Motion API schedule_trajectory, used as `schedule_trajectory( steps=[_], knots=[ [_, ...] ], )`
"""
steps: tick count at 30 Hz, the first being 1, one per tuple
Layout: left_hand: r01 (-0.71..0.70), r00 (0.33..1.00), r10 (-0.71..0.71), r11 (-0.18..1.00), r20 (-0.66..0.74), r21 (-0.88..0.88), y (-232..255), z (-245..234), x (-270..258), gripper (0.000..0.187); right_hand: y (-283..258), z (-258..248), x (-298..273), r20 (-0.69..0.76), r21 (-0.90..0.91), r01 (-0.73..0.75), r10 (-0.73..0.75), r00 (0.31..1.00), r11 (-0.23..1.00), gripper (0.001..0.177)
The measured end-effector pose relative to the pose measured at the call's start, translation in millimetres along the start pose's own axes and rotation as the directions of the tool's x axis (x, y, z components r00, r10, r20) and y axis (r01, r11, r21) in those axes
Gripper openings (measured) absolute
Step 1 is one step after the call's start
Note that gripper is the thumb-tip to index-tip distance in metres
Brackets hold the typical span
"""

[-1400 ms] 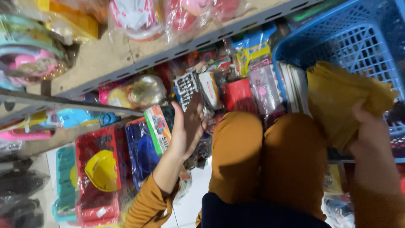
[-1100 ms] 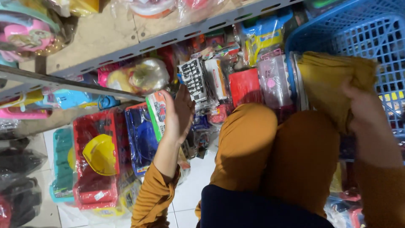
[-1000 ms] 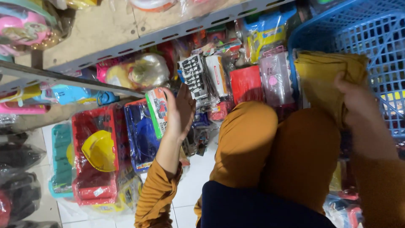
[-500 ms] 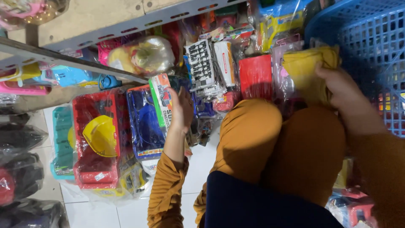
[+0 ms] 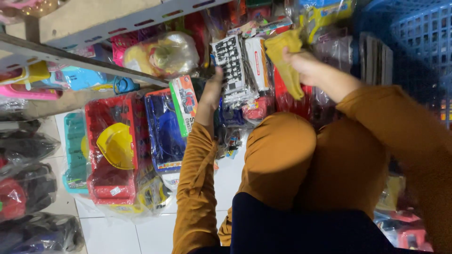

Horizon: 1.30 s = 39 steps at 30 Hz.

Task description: Wiping dust off children's books and toy packaging with a yellow cloth in a stockroom.

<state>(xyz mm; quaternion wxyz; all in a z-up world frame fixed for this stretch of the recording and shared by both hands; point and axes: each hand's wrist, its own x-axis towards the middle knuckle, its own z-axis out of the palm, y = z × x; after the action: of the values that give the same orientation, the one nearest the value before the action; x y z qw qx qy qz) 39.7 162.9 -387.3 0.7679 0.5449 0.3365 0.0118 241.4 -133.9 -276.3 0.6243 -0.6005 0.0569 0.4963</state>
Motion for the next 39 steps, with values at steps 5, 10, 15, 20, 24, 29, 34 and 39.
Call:
schedule_trajectory(
  steps=[5, 10, 15, 20, 24, 29, 34, 39],
  knots=[
    [-0.250, 0.965, 0.262, 0.927, -0.007, 0.280, -4.2, 25.7, 4.9, 0.062, 7.1, 45.9, -3.5, -0.027, -0.253, -0.200, 0.200, 0.979, 0.947, 0.048],
    [-0.203, 0.946, 0.308, 0.803, -0.099, 0.560, 45.2, 77.6, -49.2, 0.064, 11.0, 66.1, -3.4, 0.160, -0.227, -0.255, 0.295, 0.942, 0.940, 0.048],
    [0.012, 0.952, 0.223, 0.658, -0.210, 0.753, 91.5, 127.6, -81.7, 0.063, 8.7, 57.1, -0.3, 0.076, -0.225, -0.300, 0.324, 0.943, 0.927, 0.046],
    [-0.139, 0.982, 0.176, 0.926, -0.074, 0.351, 79.8, 129.8, -46.1, 0.056, -1.0, 18.8, -3.5, 0.135, -0.048, -0.289, 0.293, 0.947, 0.956, 0.039],
    [0.026, 0.998, -0.037, 0.981, 0.056, 0.191, 140.7, 175.6, -66.9, 0.058, 0.6, -23.6, -13.0, 0.176, 0.110, -0.114, 0.094, 0.980, 0.987, 0.035],
    [0.157, 0.957, -0.207, 0.959, 0.204, 0.238, 157.4, 218.3, -50.0, 0.056, -47.7, -45.6, -79.5, 0.198, 0.171, 0.037, -0.071, 0.978, 0.985, 0.042],
    [0.197, 0.927, -0.256, 0.955, 0.276, 0.224, 200.5, 276.9, -75.2, 0.057, -72.9, -96.7, -123.4, 0.133, 0.000, 0.320, -0.317, 0.939, 0.947, 0.047],
    [0.217, 0.872, -0.265, 0.963, 0.410, 0.162, 237.4, 320.1, -120.4, 0.058, -125.7, -105.8, -205.5, -0.059, -0.121, -0.086, 0.079, 0.995, 0.989, 0.056]
  ],
)
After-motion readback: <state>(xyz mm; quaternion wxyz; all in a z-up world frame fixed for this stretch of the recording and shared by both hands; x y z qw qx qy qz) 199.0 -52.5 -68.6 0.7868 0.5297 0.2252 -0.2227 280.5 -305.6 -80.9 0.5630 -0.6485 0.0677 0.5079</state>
